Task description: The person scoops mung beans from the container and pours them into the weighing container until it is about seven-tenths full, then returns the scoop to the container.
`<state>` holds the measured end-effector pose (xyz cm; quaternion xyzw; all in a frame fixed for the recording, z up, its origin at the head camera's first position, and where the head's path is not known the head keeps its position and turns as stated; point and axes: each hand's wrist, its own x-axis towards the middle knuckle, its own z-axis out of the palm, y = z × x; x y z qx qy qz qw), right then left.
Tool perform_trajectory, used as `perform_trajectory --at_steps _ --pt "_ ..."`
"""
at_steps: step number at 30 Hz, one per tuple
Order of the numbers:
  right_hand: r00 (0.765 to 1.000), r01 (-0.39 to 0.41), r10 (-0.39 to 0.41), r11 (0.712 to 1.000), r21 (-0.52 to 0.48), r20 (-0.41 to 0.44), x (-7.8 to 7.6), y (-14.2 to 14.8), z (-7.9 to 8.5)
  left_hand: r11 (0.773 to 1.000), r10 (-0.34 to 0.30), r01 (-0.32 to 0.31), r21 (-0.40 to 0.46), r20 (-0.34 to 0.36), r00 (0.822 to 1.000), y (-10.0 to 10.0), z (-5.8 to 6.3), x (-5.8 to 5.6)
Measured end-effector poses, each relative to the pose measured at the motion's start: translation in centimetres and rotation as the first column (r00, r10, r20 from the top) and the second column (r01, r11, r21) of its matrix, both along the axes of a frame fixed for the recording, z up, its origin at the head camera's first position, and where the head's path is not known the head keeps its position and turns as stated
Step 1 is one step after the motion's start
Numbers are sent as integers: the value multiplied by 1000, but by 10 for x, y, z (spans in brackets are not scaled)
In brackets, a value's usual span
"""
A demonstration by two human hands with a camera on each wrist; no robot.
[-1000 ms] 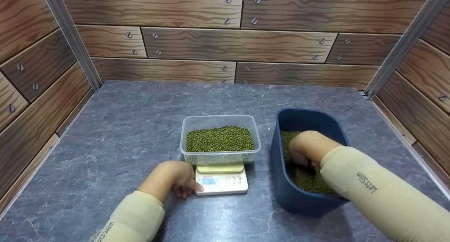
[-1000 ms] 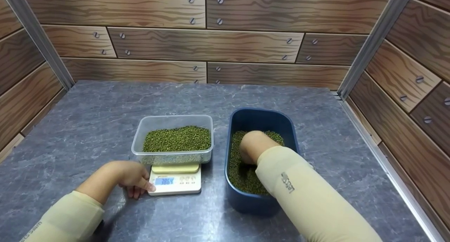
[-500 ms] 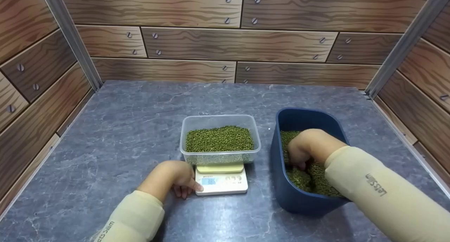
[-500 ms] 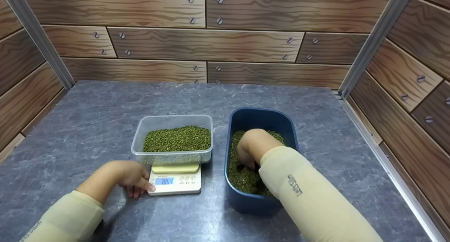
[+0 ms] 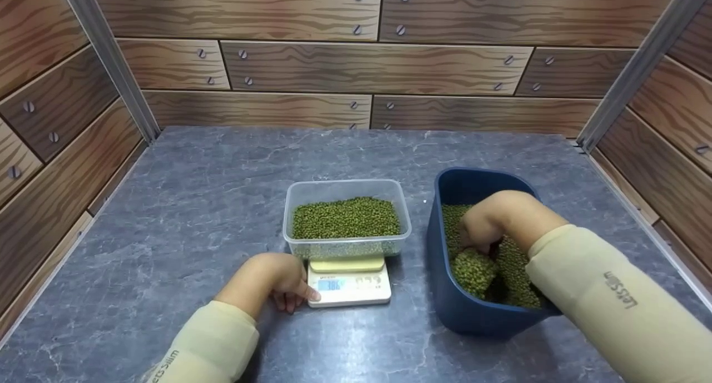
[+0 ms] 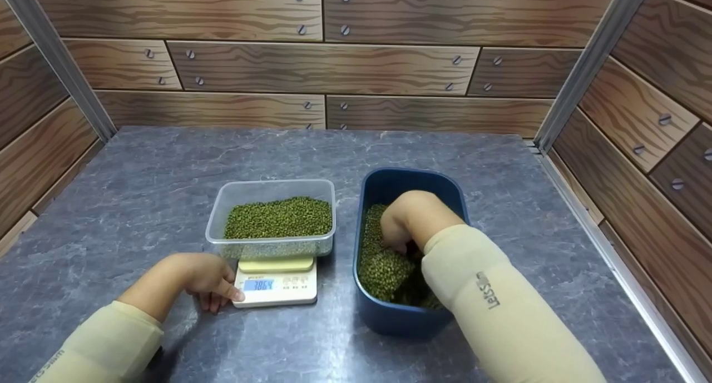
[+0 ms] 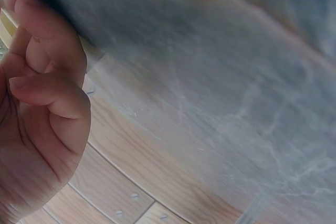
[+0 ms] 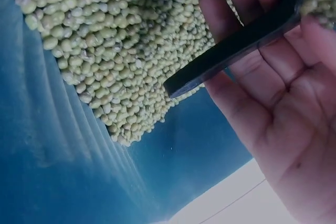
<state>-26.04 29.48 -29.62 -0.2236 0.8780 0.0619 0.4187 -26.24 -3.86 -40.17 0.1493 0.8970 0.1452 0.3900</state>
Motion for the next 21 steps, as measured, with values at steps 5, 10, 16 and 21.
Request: perform_trajectory --at_steps 5,10,16,21 --pt "999 -40 42 995 -95 27 -4 8 7 1000 10 -10 5 -1 1000 0 0 0" --pt "1000 -22 24 990 -136 15 -7 18 18 1000 8 -8 5 -6 1000 0 1 1" --pt "999 31 -30 988 -150 10 -9 27 31 1000 16 -16 15 -3 1000 0 3 2" --pt "999 51 -50 988 -145 7 -10 31 37 1000 5 -5 8 -3 1000 0 3 2"
